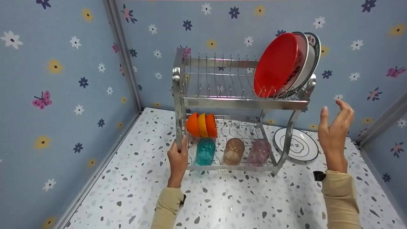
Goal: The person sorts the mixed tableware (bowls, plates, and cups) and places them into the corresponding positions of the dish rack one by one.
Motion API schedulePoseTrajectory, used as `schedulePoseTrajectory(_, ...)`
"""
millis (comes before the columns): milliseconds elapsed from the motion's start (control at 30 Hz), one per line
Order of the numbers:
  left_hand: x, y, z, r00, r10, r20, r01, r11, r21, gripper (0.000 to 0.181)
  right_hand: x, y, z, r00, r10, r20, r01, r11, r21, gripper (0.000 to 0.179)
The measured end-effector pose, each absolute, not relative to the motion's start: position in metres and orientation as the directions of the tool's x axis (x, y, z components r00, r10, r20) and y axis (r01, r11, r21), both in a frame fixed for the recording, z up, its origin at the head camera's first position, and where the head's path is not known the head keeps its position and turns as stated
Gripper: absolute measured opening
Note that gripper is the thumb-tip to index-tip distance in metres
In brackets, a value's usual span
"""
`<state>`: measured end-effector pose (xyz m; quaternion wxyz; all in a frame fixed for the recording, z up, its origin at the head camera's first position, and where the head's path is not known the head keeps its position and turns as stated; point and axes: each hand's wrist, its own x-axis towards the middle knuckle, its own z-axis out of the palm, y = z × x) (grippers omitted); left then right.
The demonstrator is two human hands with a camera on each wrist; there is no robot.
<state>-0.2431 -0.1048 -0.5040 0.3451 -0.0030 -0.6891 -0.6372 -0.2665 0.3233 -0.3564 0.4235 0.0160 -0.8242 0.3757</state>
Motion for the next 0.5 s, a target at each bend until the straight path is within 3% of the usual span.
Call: schedulePoseTrajectory(500,-0.246,-0.104,-0.507,-0.722,-0.455,0.521,0.475,0.222,0.852,0.036,-0.27,0.355,-0.392,-0.711,0.389,0.586,-0.226,0.663,-0.714,0.059)
